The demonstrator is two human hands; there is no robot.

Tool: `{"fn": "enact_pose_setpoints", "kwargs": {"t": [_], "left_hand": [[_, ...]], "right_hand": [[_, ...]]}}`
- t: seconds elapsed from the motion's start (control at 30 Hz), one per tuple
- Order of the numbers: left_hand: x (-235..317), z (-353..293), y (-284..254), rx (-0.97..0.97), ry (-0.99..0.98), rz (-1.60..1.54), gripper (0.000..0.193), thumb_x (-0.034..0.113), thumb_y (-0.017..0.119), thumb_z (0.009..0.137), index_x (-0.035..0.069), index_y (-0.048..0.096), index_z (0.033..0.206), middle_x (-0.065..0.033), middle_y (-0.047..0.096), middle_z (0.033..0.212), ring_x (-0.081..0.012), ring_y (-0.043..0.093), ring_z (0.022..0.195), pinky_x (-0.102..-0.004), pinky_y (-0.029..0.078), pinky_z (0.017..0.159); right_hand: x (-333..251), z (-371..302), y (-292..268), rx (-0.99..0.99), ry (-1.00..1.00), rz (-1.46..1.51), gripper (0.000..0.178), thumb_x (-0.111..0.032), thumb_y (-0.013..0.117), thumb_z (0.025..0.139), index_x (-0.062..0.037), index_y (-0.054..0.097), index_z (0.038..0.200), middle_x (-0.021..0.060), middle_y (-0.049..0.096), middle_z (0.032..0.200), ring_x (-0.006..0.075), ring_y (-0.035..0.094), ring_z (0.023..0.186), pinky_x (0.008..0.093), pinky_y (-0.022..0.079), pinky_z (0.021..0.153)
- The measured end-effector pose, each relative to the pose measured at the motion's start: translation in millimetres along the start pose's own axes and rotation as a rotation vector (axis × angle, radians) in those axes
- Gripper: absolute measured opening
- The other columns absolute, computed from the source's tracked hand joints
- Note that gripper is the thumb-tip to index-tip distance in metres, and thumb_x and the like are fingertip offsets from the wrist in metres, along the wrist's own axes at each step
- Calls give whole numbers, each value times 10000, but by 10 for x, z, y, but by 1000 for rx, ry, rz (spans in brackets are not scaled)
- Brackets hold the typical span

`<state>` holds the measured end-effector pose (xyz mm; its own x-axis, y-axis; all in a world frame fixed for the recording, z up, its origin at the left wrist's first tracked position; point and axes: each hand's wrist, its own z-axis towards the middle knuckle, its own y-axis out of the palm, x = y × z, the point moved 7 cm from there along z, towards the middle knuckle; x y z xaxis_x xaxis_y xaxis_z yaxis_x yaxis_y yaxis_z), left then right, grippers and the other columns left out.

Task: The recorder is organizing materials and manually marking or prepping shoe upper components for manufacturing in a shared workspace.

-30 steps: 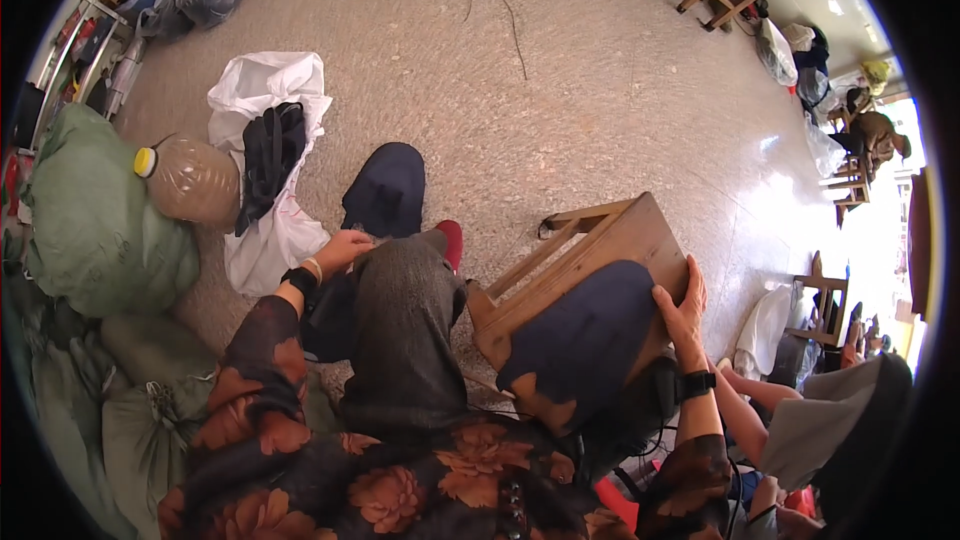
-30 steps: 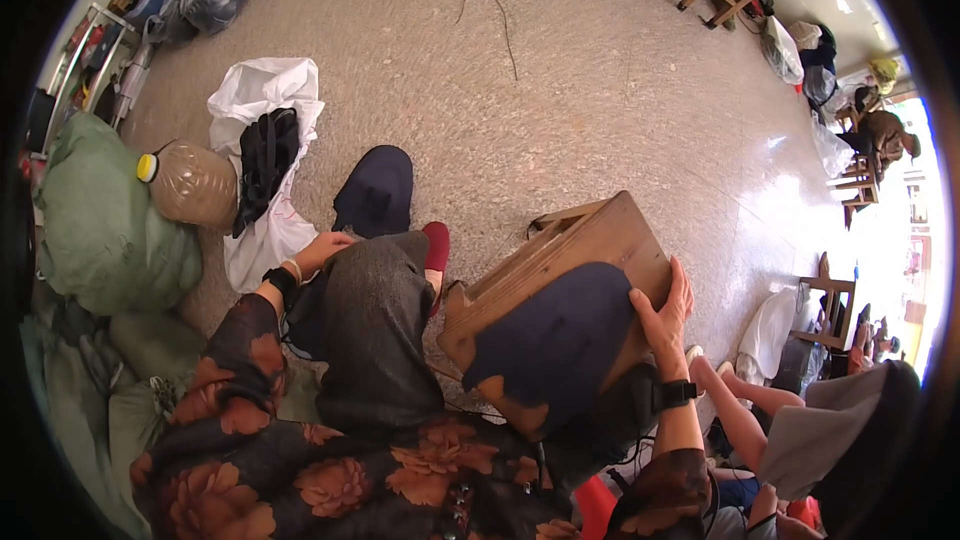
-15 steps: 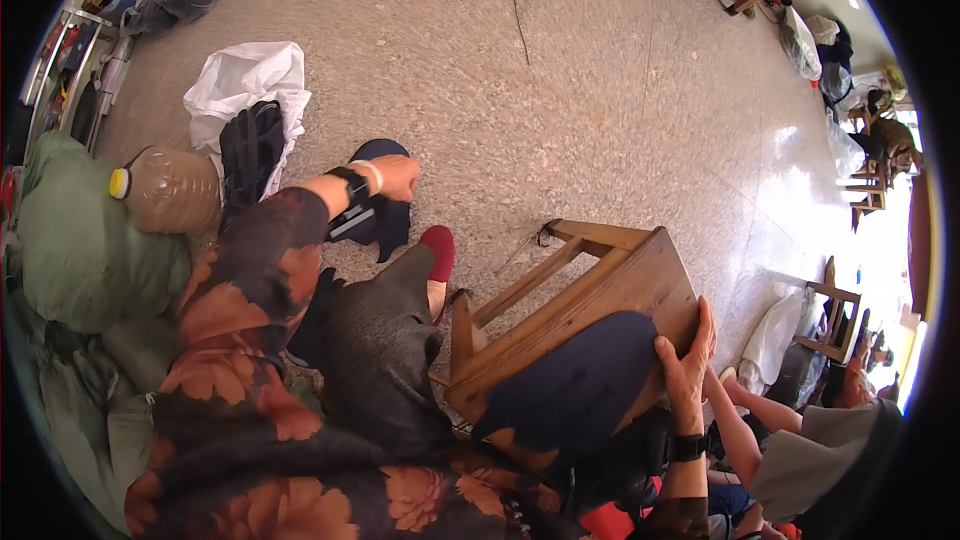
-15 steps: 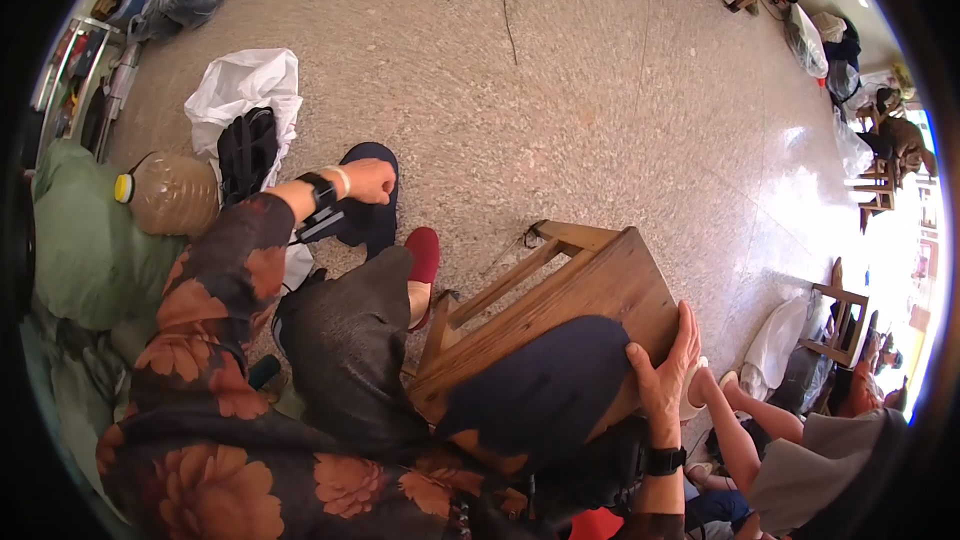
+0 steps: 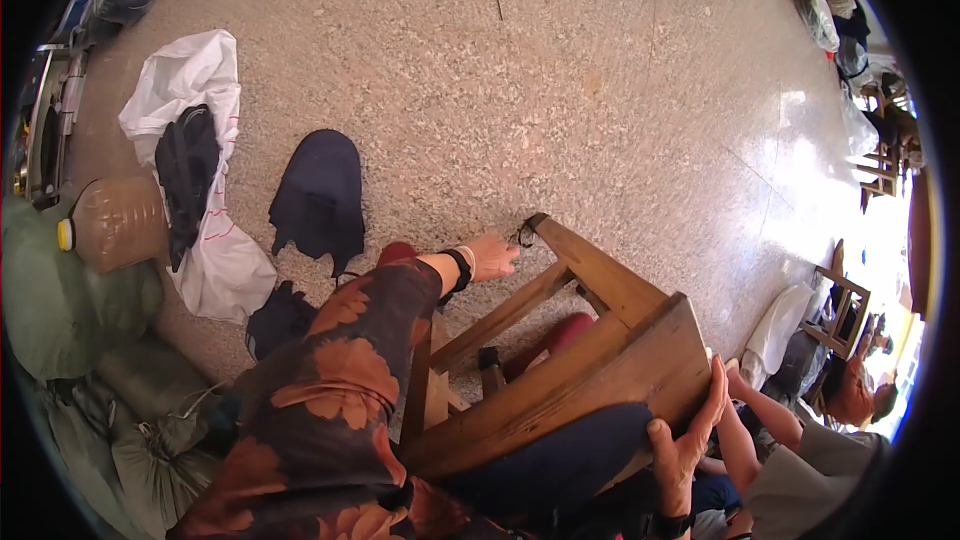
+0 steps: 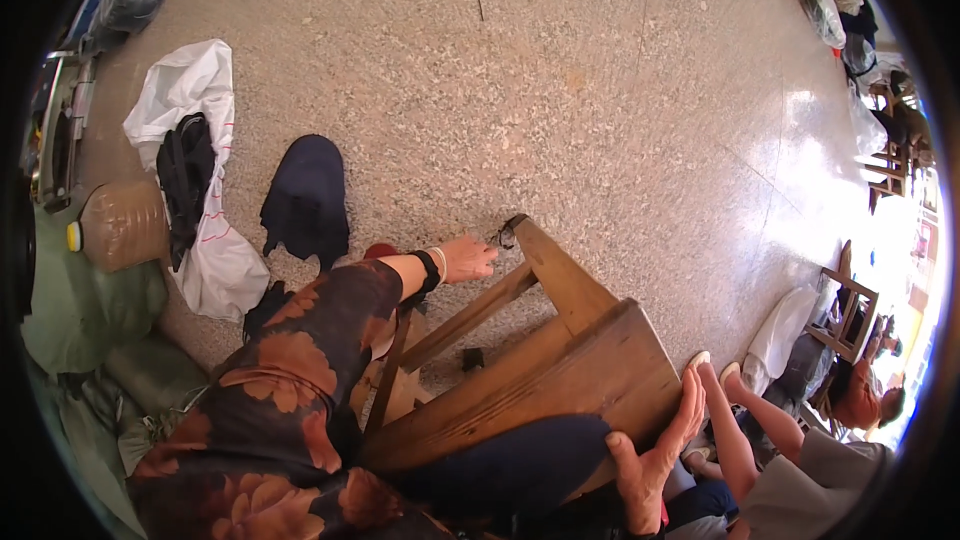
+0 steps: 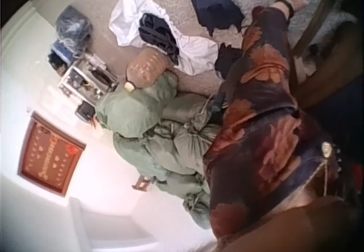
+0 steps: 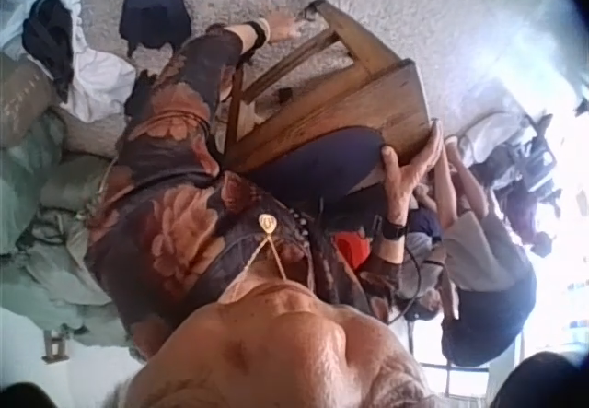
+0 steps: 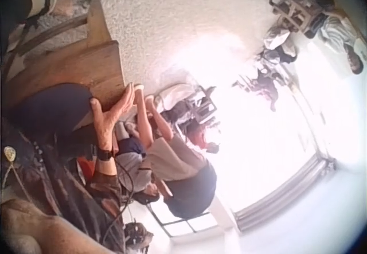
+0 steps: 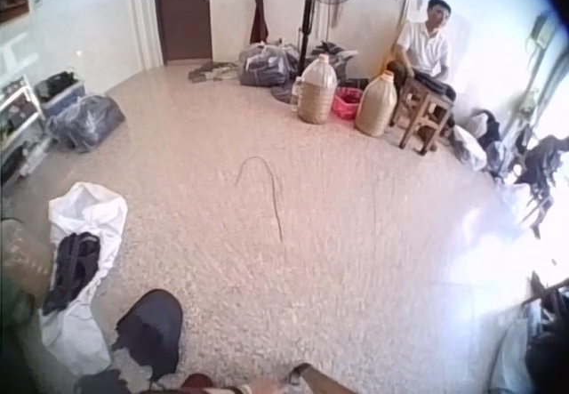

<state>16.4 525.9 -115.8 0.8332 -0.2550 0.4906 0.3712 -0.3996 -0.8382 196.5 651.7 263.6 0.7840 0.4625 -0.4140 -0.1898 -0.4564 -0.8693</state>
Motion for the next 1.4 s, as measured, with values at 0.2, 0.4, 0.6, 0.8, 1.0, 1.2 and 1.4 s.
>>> {"fn": "enact_pose_setpoints", "kwargs": {"t": [0.2,0.4,0.6,0.8,1.0,1.2,1.4], "left_hand": [[-90,-6,89,-37,40,146,83,144,628,821,102,694,796,-61,592,1001,-251,561,1028,-397,454,896],[-142,-418,96,172,52,391,87,148,643,780,85,704,779,-64,607,963,-244,557,1010,-384,395,967],[-378,-505,80,51,-142,276,96,142,628,801,115,715,831,-48,643,957,-239,572,990,-402,407,937],[-502,-787,245,107,-347,291,136,174,607,802,164,738,838,-26,656,959,-214,598,980,-394,428,862],[-386,-818,72,-82,-240,321,124,164,636,835,94,731,875,-59,656,956,-242,588,1007,-385,435,863],[-356,-792,61,-107,-81,306,124,152,644,804,102,746,854,-77,676,921,-247,613,984,-392,432,821],[-411,-749,381,-32,-187,316,149,157,584,841,118,724,874,-61,695,874,-244,646,888,-468,419,832]], "right_hand": [[52,-2,13,19,-1,34,1171,-755,646,741,42,256,1506,237,294,1538,361,242,1439,470,137,1187],[99,32,7,-14,-13,28,1172,-728,673,743,6,212,1532,202,275,1555,324,225,1452,461,148,1192],[25,-54,-130,20,-20,-76,1104,-618,726,735,2,258,1520,209,297,1542,351,244,1442,468,161,1194],[94,-4,52,23,-108,-93,1070,-391,870,630,1,336,1470,199,396,1471,384,310,1389,490,202,1156],[-4,0,-17,-4,-96,-82,1063,-570,797,689,-5,337,1463,188,374,1482,378,296,1391,502,166,1158],[46,8,-77,-6,-87,-89,1059,-574,794,692,-17,334,1466,182,372,1481,375,292,1393,501,167,1157],[105,15,-3,1,-104,-91,1054,-574,794,690,-27,335,1465,179,378,1473,372,295,1391,505,174,1152]]}}
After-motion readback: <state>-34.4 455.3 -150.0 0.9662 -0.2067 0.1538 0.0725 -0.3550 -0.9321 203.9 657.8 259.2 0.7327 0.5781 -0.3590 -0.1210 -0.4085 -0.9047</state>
